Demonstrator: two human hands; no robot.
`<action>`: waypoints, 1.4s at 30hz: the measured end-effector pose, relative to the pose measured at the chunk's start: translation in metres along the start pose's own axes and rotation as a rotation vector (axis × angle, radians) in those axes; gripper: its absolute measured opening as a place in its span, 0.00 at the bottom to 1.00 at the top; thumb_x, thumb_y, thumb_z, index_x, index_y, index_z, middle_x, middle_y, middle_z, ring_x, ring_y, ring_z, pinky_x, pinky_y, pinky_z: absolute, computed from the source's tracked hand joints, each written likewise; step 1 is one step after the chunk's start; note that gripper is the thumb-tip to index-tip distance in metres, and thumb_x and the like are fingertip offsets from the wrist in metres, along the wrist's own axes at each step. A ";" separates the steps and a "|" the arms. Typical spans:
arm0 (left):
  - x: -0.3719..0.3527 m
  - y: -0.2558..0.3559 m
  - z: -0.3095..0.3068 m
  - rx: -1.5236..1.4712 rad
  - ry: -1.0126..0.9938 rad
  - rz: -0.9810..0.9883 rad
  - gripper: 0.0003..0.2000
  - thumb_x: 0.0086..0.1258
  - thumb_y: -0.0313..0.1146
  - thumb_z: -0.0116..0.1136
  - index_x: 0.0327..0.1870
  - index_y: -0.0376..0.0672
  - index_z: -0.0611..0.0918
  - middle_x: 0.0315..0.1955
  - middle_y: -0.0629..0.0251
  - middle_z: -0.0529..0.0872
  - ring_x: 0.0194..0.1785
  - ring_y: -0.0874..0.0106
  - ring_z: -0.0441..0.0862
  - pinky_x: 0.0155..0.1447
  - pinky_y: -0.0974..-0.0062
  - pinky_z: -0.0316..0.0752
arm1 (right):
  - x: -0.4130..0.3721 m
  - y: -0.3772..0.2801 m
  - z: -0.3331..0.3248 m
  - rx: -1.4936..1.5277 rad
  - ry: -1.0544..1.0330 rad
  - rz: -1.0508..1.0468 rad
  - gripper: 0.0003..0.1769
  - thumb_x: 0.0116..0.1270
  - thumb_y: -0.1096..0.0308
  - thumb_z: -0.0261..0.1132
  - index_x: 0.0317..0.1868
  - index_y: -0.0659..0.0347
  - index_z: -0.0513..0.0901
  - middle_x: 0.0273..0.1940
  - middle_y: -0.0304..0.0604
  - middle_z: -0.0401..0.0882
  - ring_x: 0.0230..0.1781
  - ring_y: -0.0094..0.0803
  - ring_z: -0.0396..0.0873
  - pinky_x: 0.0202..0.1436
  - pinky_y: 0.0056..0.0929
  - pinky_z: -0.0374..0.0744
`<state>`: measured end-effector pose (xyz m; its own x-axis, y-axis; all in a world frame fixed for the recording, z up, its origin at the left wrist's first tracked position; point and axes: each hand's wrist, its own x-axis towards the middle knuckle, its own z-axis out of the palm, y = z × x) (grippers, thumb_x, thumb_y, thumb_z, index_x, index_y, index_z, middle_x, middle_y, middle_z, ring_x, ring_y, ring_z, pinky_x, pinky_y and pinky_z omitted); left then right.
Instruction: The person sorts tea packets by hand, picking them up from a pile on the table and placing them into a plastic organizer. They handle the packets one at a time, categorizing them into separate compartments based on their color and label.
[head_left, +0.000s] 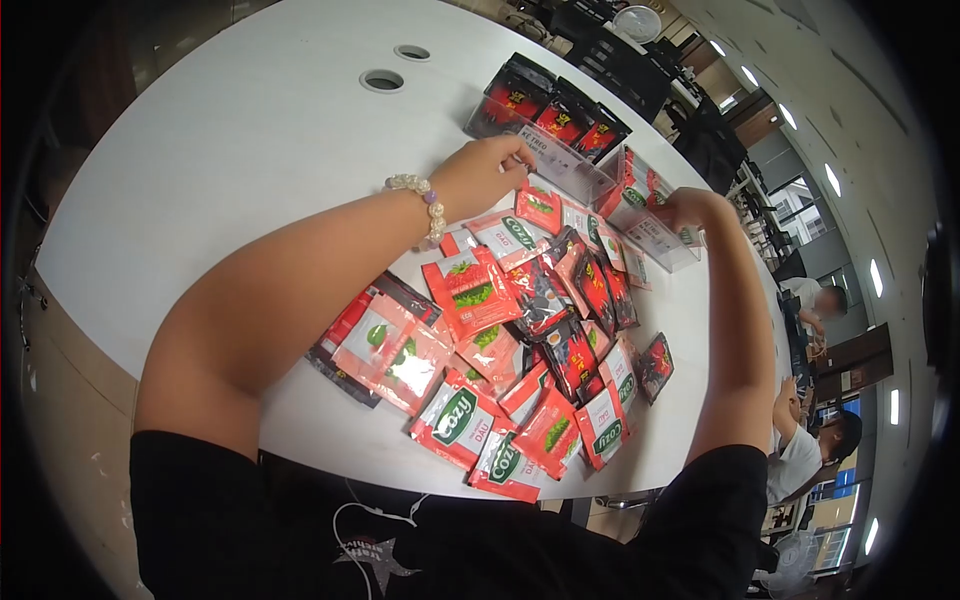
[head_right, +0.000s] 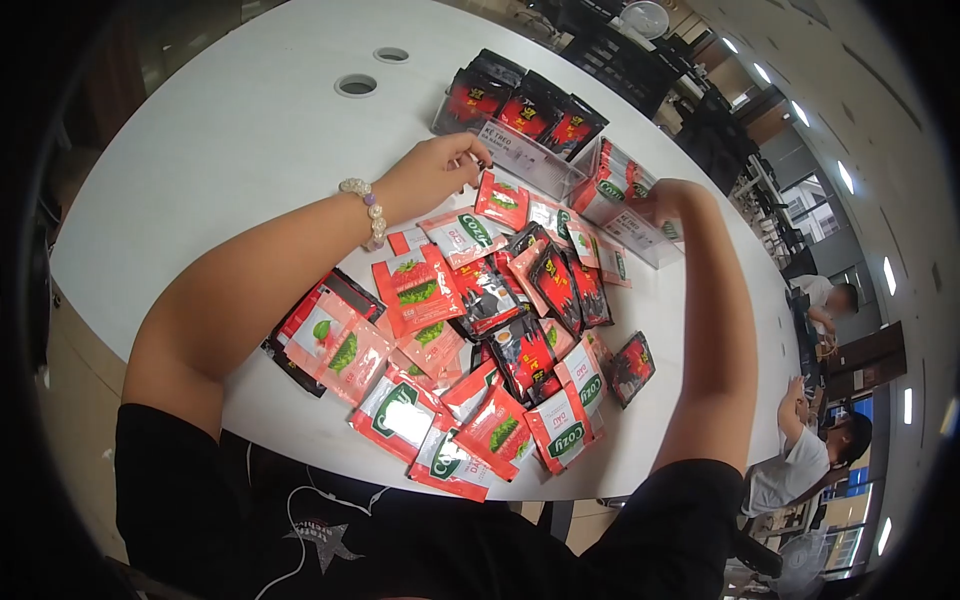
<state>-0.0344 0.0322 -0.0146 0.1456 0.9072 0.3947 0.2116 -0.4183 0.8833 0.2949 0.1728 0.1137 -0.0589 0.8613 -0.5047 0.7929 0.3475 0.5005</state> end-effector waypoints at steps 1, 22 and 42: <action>-0.001 0.001 0.000 -0.003 0.000 -0.004 0.10 0.61 0.33 0.55 0.41 0.41 0.79 0.30 0.61 0.83 0.34 0.69 0.80 0.41 0.73 0.73 | -0.004 -0.006 0.000 0.113 0.029 0.020 0.24 0.45 0.70 0.67 0.48 0.53 0.82 0.38 0.41 0.83 0.37 0.34 0.81 0.37 0.35 0.81; 0.003 -0.003 0.002 -0.029 -0.034 0.027 0.09 0.63 0.33 0.53 0.41 0.40 0.79 0.29 0.61 0.83 0.35 0.69 0.80 0.43 0.72 0.73 | -0.001 0.015 0.020 0.330 0.454 -0.053 0.22 0.42 0.71 0.72 0.41 0.65 0.79 0.30 0.47 0.79 0.33 0.37 0.78 0.37 0.32 0.75; 0.006 0.006 -0.002 -0.144 -0.120 -0.129 0.09 0.67 0.27 0.45 0.46 0.38 0.76 0.30 0.68 0.79 0.33 0.81 0.75 0.41 0.82 0.72 | -0.005 0.007 0.069 1.503 0.548 -0.050 0.26 0.57 0.75 0.67 0.54 0.66 0.66 0.45 0.49 0.78 0.42 0.32 0.81 0.46 0.28 0.81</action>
<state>-0.0338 0.0349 -0.0064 0.2419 0.9372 0.2511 0.0969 -0.2809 0.9548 0.3426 0.1452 0.0707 -0.0402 0.9987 -0.0310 0.6135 0.0002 -0.7897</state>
